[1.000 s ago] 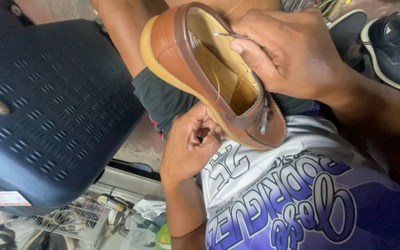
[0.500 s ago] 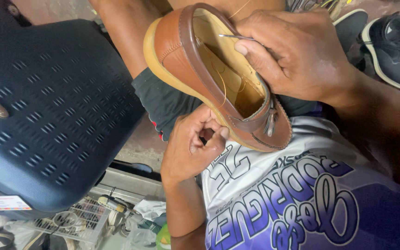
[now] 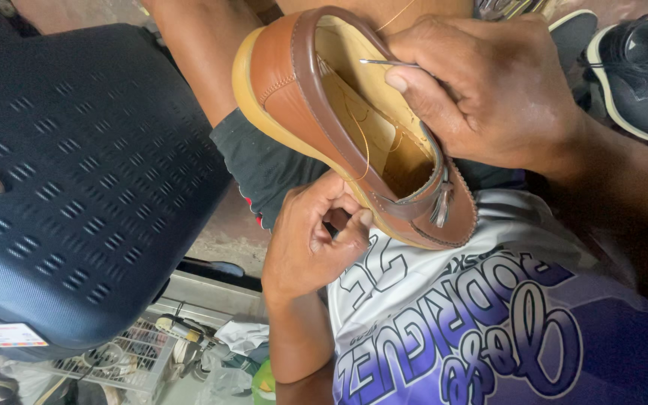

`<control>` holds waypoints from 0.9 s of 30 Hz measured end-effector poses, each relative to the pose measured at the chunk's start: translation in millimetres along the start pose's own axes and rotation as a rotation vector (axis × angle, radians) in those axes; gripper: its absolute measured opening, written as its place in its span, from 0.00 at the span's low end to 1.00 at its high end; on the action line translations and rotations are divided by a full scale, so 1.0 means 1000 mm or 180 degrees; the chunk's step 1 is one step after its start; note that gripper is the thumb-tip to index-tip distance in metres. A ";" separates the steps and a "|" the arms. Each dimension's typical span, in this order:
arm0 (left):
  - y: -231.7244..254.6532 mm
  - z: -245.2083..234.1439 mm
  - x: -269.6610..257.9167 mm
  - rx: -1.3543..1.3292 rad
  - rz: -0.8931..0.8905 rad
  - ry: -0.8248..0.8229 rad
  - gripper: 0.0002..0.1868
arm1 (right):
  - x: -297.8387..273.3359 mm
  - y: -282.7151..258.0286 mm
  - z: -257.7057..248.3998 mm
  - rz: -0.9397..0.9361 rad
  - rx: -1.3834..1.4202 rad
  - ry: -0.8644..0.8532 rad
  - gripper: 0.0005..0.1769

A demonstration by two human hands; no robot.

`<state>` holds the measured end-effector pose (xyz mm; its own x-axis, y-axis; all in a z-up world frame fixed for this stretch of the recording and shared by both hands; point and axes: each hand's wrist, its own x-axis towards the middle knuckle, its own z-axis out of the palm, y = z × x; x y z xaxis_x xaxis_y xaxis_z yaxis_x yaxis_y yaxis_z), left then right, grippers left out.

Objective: The person sews a brown leather loafer using a needle and thread, pulling the thread through pre-punched holes along the shoe's upper. They then apply glue from a small bottle to the stitching area and continue sewing.

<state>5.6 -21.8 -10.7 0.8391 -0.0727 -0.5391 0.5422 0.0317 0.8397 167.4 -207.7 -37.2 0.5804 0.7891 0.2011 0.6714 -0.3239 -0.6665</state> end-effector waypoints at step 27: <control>-0.014 -0.013 -0.005 -0.0295 0.0446 0.0084 0.22 | 0.000 -0.037 -0.005 0.0291 -0.0061 0.0485 0.07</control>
<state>-5.6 -9.1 -20.5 0.9070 -0.0350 -0.4197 0.4205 0.1316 0.8977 145.0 -198.7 -8.8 0.7015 0.6682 0.2478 0.6206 -0.4017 -0.6734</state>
